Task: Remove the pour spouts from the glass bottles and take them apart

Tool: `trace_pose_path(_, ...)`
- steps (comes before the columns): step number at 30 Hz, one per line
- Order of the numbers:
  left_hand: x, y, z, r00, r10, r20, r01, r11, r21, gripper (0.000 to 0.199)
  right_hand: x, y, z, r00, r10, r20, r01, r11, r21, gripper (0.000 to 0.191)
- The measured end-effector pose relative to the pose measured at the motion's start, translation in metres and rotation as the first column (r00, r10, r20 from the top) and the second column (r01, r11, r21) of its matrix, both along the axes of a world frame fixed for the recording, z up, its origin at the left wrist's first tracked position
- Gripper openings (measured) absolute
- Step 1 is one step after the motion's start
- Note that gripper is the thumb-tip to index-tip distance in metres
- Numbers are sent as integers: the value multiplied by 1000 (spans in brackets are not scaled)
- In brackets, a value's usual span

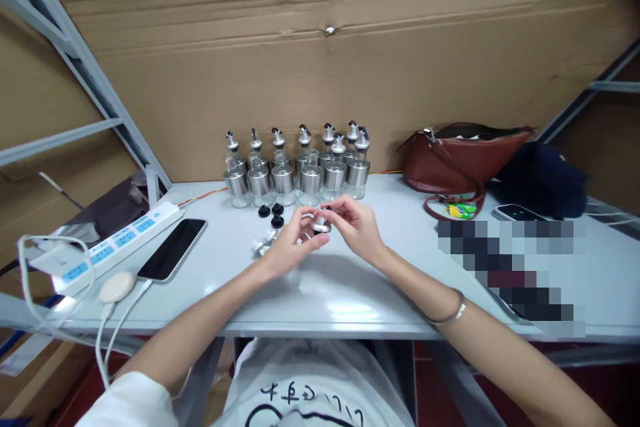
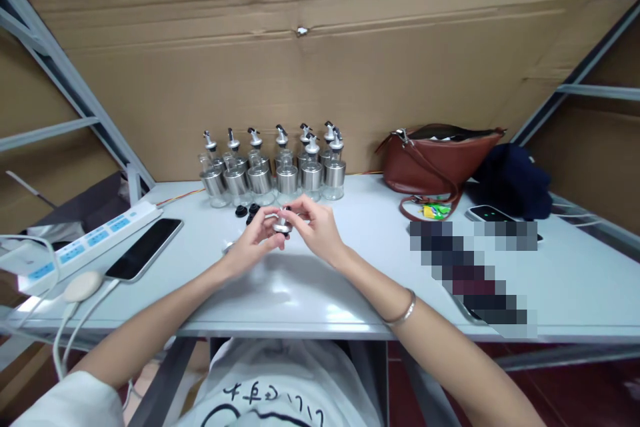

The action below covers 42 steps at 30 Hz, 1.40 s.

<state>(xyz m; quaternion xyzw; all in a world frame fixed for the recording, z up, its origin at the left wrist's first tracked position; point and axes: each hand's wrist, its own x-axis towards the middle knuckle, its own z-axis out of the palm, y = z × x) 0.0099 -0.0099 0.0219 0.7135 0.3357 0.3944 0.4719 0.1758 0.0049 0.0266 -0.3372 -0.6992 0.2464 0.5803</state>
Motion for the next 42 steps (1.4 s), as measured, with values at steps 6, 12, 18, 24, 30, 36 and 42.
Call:
trace_pose_path(6, 5, -3, -7, 997, 66, -42, -65, 998, 12, 27, 5, 1, 1, 949, -37, 313, -80, 933, 352, 15)
trace_pose_path(12, 3, -2, -13, 988, 85, -130, -77, 995, 67, 20, 16, 6, 7, 750, -349, 562, -136, 750, 647, 28)
trace_pose_path(18, 0, 1, -16, 977, 100, -187, -80, 991, 110, 21, 12, 5, 3, 819, -203, 537, -118, 856, 503, 40)
trace_pose_path(24, 2, 1, -16, 971, 193, -143, -183, 980, 85, 21, 12, 11, 2, 855, -112, 507, -99, 923, 371, 41)
trace_pose_path(30, 7, 1, -18, 992, 127, -21, -128, 987, -93, 36, 14, 13, 3, 853, -107, 512, -101, 926, 364, 38)
trace_pose_path(36, 6, 3, -15, 990, 49, 135, -16, 972, -236, 47, 35, 24, 12, 876, -406, 262, 233, 829, 508, 20)
trace_pose_path(42, 11, -4, -16, 973, 30, 227, 34, 961, -274, 46, 60, 48, 10, 779, -400, 482, 317, 915, 249, 15)
